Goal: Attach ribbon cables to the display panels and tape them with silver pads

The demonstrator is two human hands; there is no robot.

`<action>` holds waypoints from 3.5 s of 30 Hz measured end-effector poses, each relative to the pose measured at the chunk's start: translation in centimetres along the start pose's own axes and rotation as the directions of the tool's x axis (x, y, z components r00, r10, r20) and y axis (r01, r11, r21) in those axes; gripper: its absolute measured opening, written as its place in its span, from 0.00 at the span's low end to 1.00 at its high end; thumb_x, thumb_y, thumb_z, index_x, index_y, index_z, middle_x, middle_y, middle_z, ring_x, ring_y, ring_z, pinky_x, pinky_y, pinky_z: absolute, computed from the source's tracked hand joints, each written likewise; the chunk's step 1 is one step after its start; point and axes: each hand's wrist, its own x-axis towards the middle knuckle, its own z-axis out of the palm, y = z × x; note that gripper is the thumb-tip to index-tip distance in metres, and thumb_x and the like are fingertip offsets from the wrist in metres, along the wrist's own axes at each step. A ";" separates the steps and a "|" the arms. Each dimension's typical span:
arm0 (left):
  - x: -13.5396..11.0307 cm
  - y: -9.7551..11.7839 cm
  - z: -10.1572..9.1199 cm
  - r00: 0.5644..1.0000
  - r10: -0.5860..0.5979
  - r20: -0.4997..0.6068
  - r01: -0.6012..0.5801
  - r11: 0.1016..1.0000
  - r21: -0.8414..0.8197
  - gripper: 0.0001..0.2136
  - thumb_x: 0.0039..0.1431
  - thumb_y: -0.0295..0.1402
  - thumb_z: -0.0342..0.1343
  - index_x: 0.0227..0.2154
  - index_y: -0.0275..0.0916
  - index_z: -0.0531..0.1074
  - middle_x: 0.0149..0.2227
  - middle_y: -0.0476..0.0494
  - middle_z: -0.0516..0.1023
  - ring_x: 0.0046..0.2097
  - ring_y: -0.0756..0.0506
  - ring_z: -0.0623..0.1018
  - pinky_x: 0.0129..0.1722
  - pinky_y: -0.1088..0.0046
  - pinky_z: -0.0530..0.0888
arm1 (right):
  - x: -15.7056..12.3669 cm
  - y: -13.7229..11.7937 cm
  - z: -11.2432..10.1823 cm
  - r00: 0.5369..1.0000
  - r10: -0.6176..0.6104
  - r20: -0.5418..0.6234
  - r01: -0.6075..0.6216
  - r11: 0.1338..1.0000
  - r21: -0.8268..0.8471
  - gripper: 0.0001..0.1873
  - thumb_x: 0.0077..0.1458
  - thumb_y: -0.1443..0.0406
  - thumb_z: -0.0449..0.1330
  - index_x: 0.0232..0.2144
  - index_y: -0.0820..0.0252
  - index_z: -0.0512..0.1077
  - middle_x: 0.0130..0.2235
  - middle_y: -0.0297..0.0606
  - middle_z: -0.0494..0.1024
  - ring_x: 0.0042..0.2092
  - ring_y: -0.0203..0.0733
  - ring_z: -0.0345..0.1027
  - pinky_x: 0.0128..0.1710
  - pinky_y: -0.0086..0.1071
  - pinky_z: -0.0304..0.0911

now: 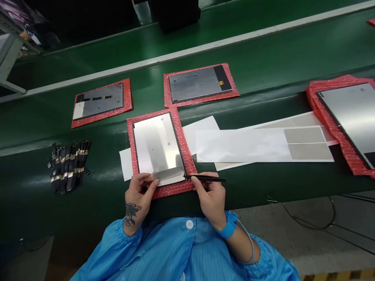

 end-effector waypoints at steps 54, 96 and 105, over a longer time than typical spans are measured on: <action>-0.1 2.2 -1.1 0.999 -0.024 -0.037 0.012 0.952 -0.307 0.11 0.51 0.29 0.68 0.35 0.39 0.73 0.26 0.53 0.75 0.28 0.52 0.76 0.29 0.81 0.74 | -0.3 -1.8 -1.7 0.986 -0.135 0.100 0.110 0.969 0.221 0.10 0.53 0.62 0.73 0.36 0.52 0.76 0.36 0.35 0.85 0.34 0.45 0.81 0.31 0.37 0.80; 0.7 1.2 -0.6 0.995 -0.029 0.099 0.041 0.992 -0.120 0.10 0.53 0.33 0.65 0.38 0.40 0.74 0.26 0.51 0.78 0.28 0.50 0.78 0.32 0.76 0.76 | 3.0 -1.4 -1.3 0.965 0.136 0.223 -0.145 0.989 0.025 0.24 0.47 0.44 0.73 0.33 0.55 0.75 0.26 0.35 0.78 0.28 0.44 0.75 0.29 0.37 0.75; 0.5 0.7 -0.3 0.997 0.024 0.078 -0.025 1.000 0.016 0.09 0.55 0.34 0.63 0.39 0.41 0.76 0.27 0.51 0.80 0.29 0.50 0.79 0.33 0.74 0.77 | 2.4 -1.4 -1.3 0.974 0.095 0.203 -0.097 0.995 -0.003 0.19 0.51 0.47 0.72 0.32 0.53 0.76 0.26 0.38 0.79 0.28 0.47 0.75 0.29 0.40 0.73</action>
